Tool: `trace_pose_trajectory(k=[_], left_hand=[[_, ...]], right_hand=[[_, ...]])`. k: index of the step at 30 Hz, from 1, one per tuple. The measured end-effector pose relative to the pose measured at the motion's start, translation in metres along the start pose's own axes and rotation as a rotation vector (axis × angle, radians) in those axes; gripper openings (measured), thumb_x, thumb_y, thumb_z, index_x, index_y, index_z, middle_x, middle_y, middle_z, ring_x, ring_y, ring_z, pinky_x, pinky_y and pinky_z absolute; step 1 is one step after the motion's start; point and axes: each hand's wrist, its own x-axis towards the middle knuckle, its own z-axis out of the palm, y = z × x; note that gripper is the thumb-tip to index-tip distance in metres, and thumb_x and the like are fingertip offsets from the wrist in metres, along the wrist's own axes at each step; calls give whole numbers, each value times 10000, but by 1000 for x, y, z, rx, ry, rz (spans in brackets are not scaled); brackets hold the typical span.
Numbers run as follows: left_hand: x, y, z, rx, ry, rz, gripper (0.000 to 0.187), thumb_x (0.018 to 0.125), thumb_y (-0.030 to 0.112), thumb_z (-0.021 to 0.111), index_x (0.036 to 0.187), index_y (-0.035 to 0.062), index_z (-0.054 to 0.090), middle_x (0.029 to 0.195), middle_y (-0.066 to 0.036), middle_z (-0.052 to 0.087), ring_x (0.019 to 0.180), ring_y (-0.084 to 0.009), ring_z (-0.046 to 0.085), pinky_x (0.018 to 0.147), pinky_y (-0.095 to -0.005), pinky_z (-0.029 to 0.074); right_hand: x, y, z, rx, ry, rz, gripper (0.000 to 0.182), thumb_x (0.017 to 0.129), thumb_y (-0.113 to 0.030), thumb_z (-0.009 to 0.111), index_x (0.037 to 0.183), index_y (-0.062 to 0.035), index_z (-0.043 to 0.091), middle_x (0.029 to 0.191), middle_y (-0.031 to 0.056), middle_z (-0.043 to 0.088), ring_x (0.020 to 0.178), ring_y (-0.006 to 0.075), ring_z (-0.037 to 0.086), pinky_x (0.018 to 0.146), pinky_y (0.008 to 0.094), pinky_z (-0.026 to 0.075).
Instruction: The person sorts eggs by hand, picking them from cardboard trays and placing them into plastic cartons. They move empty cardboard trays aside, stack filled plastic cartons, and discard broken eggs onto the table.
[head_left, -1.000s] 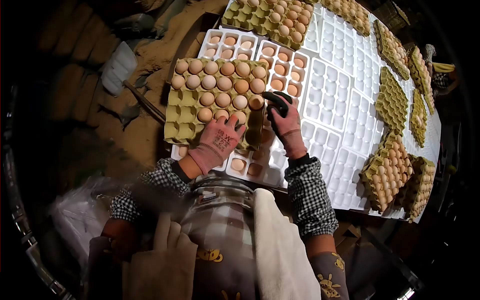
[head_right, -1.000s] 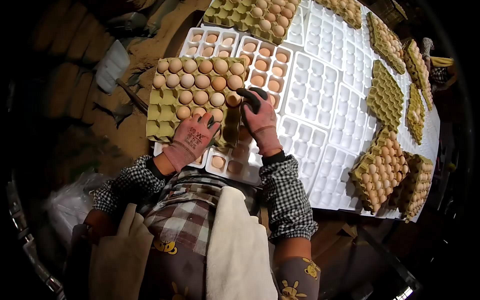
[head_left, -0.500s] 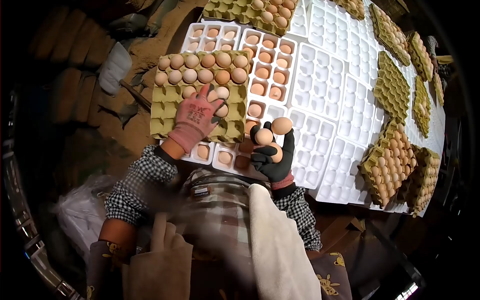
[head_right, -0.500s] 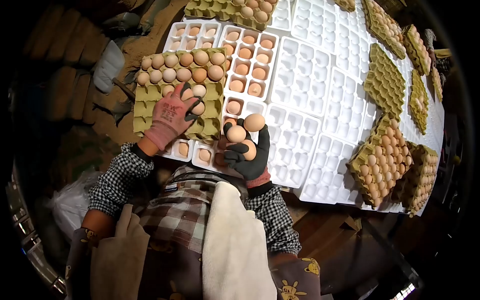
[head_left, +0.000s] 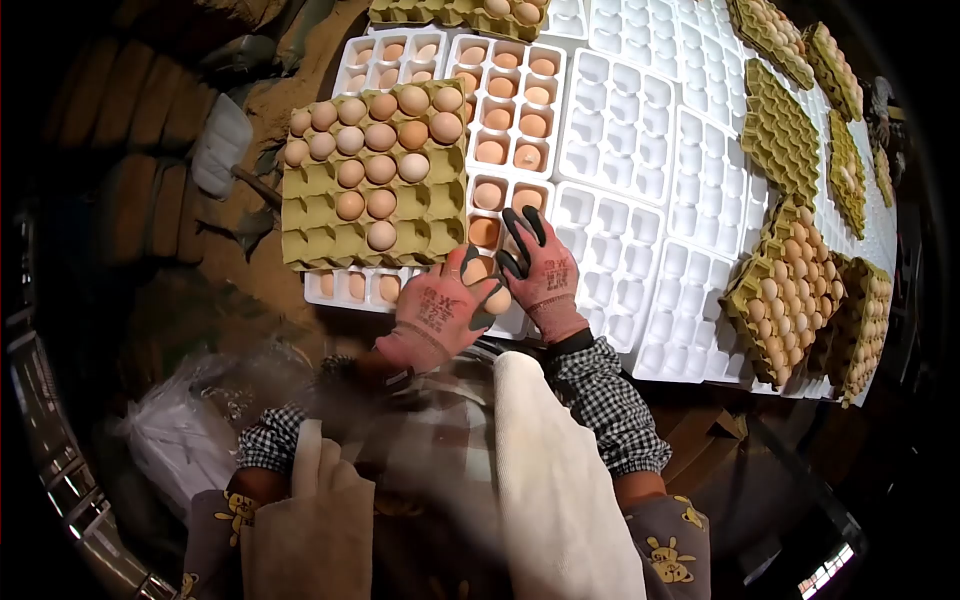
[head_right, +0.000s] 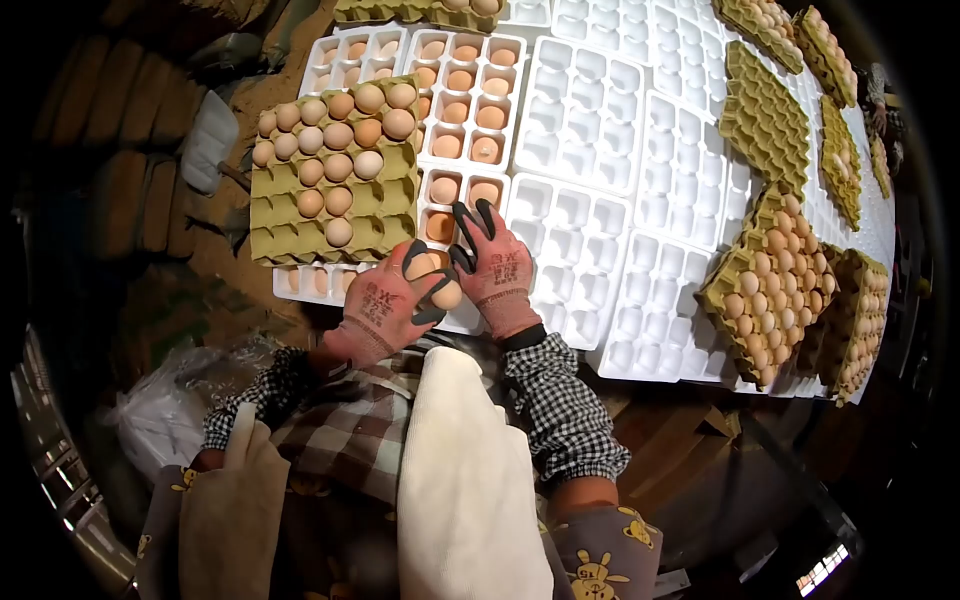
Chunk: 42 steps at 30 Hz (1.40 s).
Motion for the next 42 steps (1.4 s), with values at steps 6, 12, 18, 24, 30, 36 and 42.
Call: trace_pose_trajectory(k=[6,12,18,24,30,36,42], left_hand=[[1,18,16,75,-114,105,527,801,367,707,1297,231,592,1374,-177,451,1202,-310,517,920,-406,475],[11,16,43,-161,159,119,601,797,312,727,1294,50,511,1304,-187,499,1148,-343,549,920,-420,494],[37,49,49,-444,132,192,586,827,243,672,1350,61,479,1380,-205,432,1225,-358,487,1022,-429,420],[28,51,68,-85,-131,460,780,846,336,651,1481,37,310,1542,-198,295,1425,-358,278,1172,-481,204],[-22,-89,-24,40,576,-170,552,704,146,742,1228,75,583,1199,-185,549,1125,-389,510,992,-462,414],[-26,-161,3,-428,388,-120,617,738,148,766,1295,80,508,1254,-201,520,1136,-331,531,979,-434,441],[-53,-194,-13,-1062,557,-269,567,746,82,741,1264,56,511,1141,-186,581,1035,-281,617,922,-347,497]], right_hand=[[-47,36,-7,1169,291,402,500,829,-90,682,1292,13,524,1180,122,589,1027,192,618,880,312,508],[-112,36,-39,1230,446,667,367,961,-162,622,1255,43,548,1096,108,648,1010,202,650,886,312,518],[-135,64,-16,917,781,498,324,848,4,690,1162,26,614,1131,106,635,1034,209,627,927,325,510],[-141,76,4,-20,246,161,526,730,-178,676,1249,-121,614,1378,114,515,1321,365,392,1145,538,238],[-121,44,-10,208,465,260,596,701,-81,708,1286,-62,593,1286,167,567,1211,375,501,1067,485,367],[3,-71,-7,442,299,-106,596,676,-111,776,1245,-82,600,1233,165,572,1146,373,533,992,471,418],[99,-140,54,-80,-112,-344,639,657,-239,831,1252,-196,605,1193,155,558,1089,328,564,928,422,465]])
